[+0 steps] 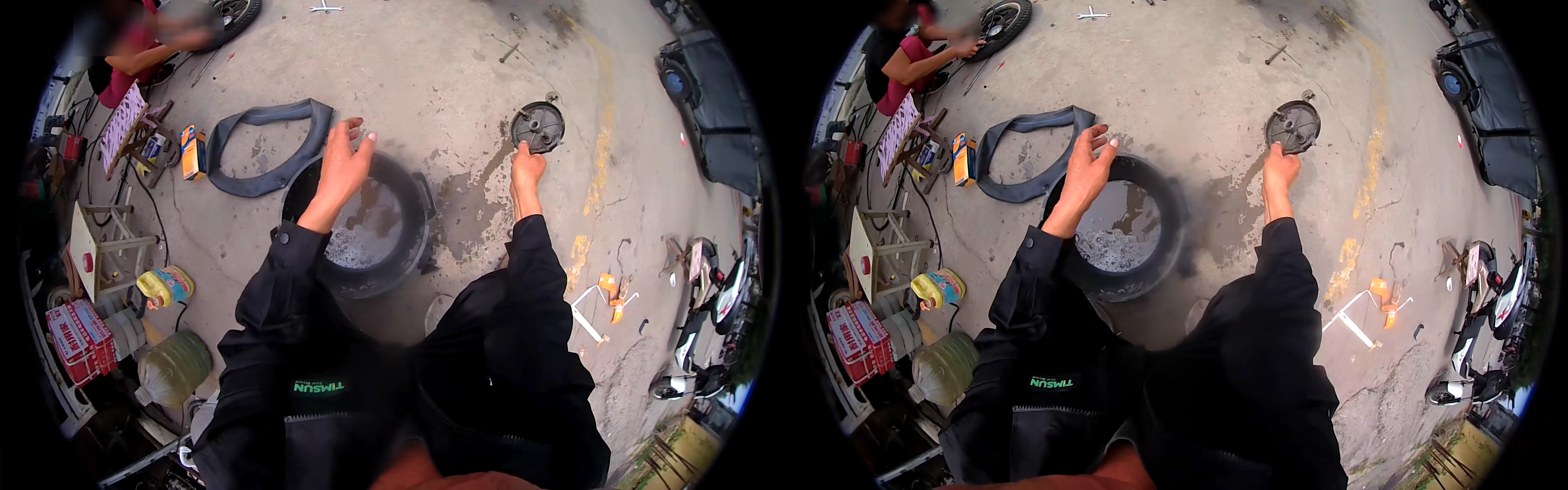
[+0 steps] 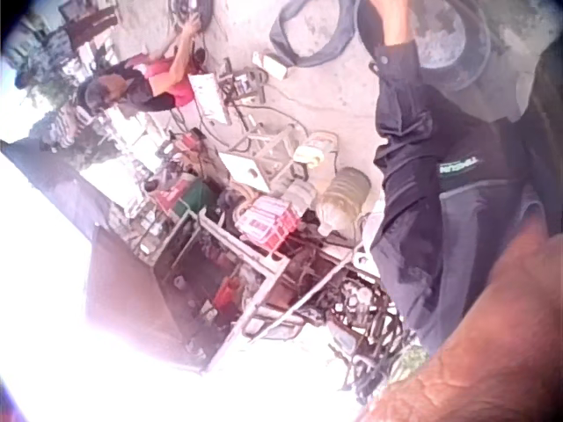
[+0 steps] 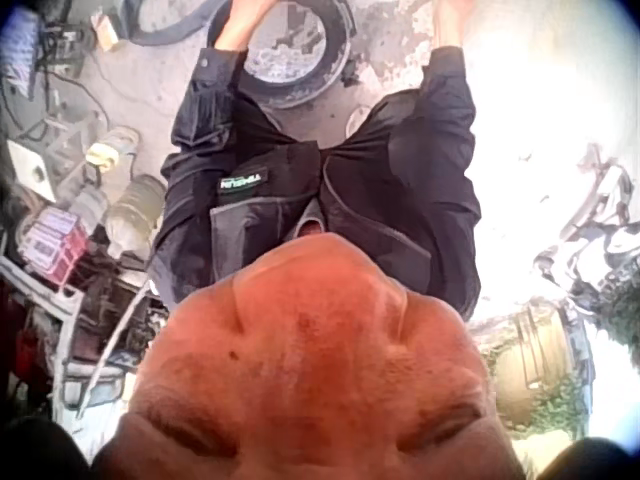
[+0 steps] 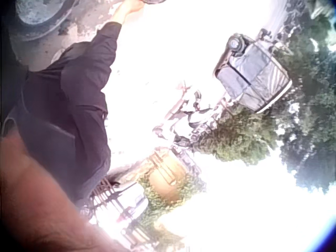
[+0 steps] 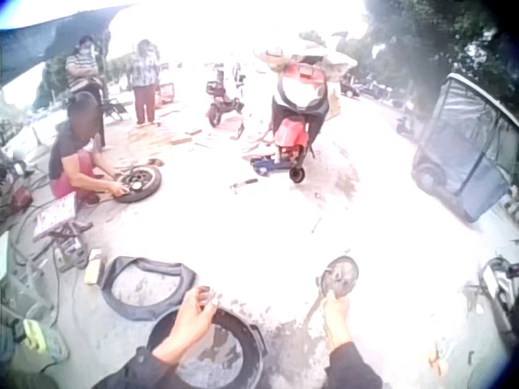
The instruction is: The person cleans a circular metal motorcycle part in a bucket of water, then uses a hammer to tap it. They apply glue to the part using a tube and a wrench, then inspect the assembly. The person works in an outdoor area with other motorcycle parts and tools visible.
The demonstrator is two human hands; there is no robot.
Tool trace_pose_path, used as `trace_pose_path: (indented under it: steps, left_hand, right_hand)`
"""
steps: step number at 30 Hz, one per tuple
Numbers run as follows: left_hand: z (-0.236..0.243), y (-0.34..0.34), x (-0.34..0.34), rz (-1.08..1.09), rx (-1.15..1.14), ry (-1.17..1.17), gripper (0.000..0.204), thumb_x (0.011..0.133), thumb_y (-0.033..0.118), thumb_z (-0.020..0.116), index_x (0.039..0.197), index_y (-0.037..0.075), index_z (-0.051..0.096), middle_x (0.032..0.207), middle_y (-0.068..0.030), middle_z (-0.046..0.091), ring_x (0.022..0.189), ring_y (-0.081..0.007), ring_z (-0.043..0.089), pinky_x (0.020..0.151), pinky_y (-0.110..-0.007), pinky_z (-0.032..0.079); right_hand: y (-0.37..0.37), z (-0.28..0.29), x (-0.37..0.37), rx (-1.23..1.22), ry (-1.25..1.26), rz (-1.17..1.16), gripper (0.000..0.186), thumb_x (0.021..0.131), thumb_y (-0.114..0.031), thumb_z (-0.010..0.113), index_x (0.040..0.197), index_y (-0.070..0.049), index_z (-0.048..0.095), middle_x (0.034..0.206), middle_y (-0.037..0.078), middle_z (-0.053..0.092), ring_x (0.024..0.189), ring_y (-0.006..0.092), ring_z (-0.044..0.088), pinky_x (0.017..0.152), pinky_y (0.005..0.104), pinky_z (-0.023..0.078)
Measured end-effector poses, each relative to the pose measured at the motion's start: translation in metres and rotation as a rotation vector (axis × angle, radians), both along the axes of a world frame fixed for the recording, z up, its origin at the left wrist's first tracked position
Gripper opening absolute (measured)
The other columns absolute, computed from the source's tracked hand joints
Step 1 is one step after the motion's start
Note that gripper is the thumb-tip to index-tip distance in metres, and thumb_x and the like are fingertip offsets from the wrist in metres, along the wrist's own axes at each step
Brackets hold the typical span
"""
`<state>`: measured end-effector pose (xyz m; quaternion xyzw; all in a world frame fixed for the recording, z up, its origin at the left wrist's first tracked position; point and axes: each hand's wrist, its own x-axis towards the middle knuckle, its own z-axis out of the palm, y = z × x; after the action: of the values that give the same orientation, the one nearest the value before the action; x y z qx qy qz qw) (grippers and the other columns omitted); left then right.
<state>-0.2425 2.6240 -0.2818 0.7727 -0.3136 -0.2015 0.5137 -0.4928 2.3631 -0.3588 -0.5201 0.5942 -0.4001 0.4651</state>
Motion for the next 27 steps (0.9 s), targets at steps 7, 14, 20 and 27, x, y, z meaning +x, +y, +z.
trace_pose_path:
  steps: [7,14,20,27]
  left_hand:
    - [0.015,0.012,0.006,-0.085,-0.157,0.031,0.049,0.078,-0.014,0.04,0.12,0.004,0.058,0.14,-0.0171,0.044,0.133,-0.0308,0.046,0.09,-0.038,0.055]
    - [-0.005,0.014,-0.01,-0.215,0.123,-0.158,0.044,0.078,-0.001,0.05,0.122,0.001,0.055,0.139,-0.0261,0.043,0.131,-0.0411,0.042,0.108,-0.04,0.038]
    - [-0.02,0.042,-0.03,-0.296,0.251,-0.185,0.039,0.084,0.003,0.057,0.123,0.001,0.054,0.139,-0.0284,0.043,0.131,-0.0432,0.044,0.107,-0.043,0.039]
    - [0.002,0.034,-0.06,-0.591,0.185,-0.184,0.049,0.082,-0.002,0.059,0.129,0.008,0.054,0.149,-0.0295,0.029,0.137,-0.0464,0.034,0.109,-0.049,0.036]
  right_hand:
    - [0.022,-0.017,0.001,0.847,-0.152,0.24,0.02,0.095,-0.025,0.055,0.08,-0.012,0.048,0.06,-0.005,0.043,0.041,0.0064,0.027,0.039,0.0255,0.022]
    - [0.01,-0.069,0.051,0.974,-0.366,0.367,0.023,0.099,-0.029,0.053,0.103,-0.006,0.054,0.08,0.005,0.06,0.048,0.011,0.043,0.044,0.0305,0.033]
    - [0.038,-0.034,0.076,0.811,-0.012,0.466,0.051,0.097,-0.041,0.06,0.119,0.004,0.052,0.114,0.02,0.064,0.09,0.0249,0.071,0.059,0.0279,0.056]
    - [0.04,0.015,0.065,0.558,0.136,0.646,0.055,0.097,-0.039,0.059,0.132,0.003,0.049,0.115,0.013,0.066,0.092,0.0201,0.069,0.073,0.0326,0.055]
